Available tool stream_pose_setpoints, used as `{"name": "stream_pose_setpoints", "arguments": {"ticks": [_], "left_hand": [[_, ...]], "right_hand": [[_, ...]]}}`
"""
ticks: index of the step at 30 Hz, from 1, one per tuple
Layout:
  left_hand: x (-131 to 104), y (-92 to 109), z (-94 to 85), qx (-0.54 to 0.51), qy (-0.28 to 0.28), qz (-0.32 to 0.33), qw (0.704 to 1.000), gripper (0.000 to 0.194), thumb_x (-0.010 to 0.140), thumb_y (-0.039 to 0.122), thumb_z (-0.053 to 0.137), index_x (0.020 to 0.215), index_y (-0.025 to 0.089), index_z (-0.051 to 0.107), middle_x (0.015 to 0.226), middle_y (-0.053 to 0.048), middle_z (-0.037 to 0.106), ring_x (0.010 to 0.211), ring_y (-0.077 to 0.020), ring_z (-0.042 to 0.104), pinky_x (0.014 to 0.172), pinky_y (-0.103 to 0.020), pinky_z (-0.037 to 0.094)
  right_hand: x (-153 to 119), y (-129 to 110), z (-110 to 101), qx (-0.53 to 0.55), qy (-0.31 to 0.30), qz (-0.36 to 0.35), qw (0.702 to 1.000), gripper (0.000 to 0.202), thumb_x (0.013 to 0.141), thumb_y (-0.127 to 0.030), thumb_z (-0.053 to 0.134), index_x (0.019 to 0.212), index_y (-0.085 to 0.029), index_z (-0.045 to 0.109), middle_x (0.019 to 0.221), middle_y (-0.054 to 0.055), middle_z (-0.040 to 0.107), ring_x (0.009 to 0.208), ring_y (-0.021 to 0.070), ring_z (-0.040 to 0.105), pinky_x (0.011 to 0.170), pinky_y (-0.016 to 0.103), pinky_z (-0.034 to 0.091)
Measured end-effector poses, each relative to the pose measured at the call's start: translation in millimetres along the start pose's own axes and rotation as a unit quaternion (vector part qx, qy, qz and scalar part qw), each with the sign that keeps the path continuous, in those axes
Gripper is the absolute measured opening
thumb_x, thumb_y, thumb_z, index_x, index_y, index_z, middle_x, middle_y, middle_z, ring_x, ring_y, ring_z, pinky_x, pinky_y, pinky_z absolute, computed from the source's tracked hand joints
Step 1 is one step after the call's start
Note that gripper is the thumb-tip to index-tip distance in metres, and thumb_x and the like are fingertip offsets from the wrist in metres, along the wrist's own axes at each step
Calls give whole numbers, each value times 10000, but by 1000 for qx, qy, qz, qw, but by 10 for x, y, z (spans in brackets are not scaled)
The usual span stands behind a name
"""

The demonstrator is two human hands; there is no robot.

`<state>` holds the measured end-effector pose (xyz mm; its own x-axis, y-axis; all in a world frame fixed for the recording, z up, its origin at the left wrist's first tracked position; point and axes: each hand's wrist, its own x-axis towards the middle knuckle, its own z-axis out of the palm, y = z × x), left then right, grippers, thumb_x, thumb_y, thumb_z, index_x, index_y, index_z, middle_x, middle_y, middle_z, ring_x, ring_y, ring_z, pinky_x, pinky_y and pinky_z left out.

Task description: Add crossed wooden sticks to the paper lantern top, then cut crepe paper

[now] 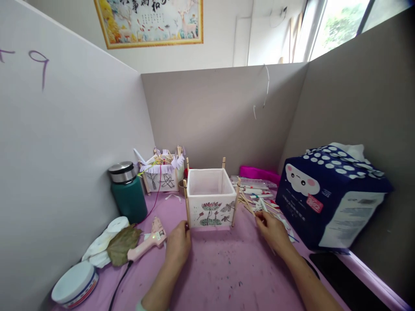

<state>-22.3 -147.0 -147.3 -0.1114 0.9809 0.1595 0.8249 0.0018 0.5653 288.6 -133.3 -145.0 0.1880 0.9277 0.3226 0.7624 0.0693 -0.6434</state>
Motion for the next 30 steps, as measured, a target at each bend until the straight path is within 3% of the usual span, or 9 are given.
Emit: {"name": "stream_pose_setpoints", "arguments": {"ticks": [2,6,10,13,15,18,21,26,30], "left_hand": [[-9,8,-1,5,0,1,1000,240,837,126,454,1014,161,613,942,-110,709,915,-243,653,768,-309,436],[0,-5,20,14,4,7,1000,256,834,114,443,1018,148,617,976,-117,702,944,-254,641,783,-319,434],[-31,10,-36,24,8,-5,1000,298,819,123,481,1091,132,602,1034,-133,681,979,-259,629,805,-326,439],[-189,175,-205,20,80,12,997,328,851,191,479,1158,128,577,1150,-157,629,985,-272,619,809,-349,447],[-358,376,-345,-45,88,47,994,296,894,296,450,1099,159,613,1075,-129,660,843,-236,640,757,-337,462],[-609,713,-492,-211,-54,105,970,331,910,420,436,1037,207,656,894,-62,702,612,-155,610,591,-260,456],[-739,919,-528,-281,-99,129,946,296,895,388,468,1029,218,670,792,-29,694,479,-108,532,478,-218,400],[-690,832,-608,-245,-30,108,963,320,895,399,448,872,208,703,600,0,617,438,-105,488,433,-208,353],[-582,626,-797,-163,84,92,979,332,862,427,470,855,215,725,539,3,599,490,-148,548,482,-233,395]], "right_hand": [[5,-58,-31,158,18,47,986,233,751,-397,546,836,-191,616,710,28,635,651,201,571,613,307,427],[-19,-201,-96,414,-30,131,900,300,658,-446,692,801,-196,607,540,-59,477,449,105,392,434,227,286],[-71,-336,-186,534,-49,156,830,293,633,-396,751,783,-185,612,544,-61,463,434,69,351,409,198,247],[-137,-522,-291,573,-45,141,806,285,636,-381,754,799,-183,630,623,-33,533,442,66,394,408,204,307],[-188,-711,-356,581,-48,118,804,257,648,-369,748,778,-183,627,648,-18,562,452,74,431,417,217,354],[-250,-1051,-397,575,-51,73,813,206,697,-355,715,740,-185,605,615,-11,581,480,94,490,464,232,419],[-273,-1358,-368,565,-54,31,823,186,753,-364,659,756,-193,585,569,-18,585,492,110,521,513,251,459],[-168,-1544,-427,494,-80,10,865,308,750,-456,661,849,-175,583,575,-15,584,465,116,526,428,228,415],[37,-1450,-666,352,116,-55,927,376,764,-453,660,1031,-190,617,797,31,644,549,116,558,448,225,420]]}}
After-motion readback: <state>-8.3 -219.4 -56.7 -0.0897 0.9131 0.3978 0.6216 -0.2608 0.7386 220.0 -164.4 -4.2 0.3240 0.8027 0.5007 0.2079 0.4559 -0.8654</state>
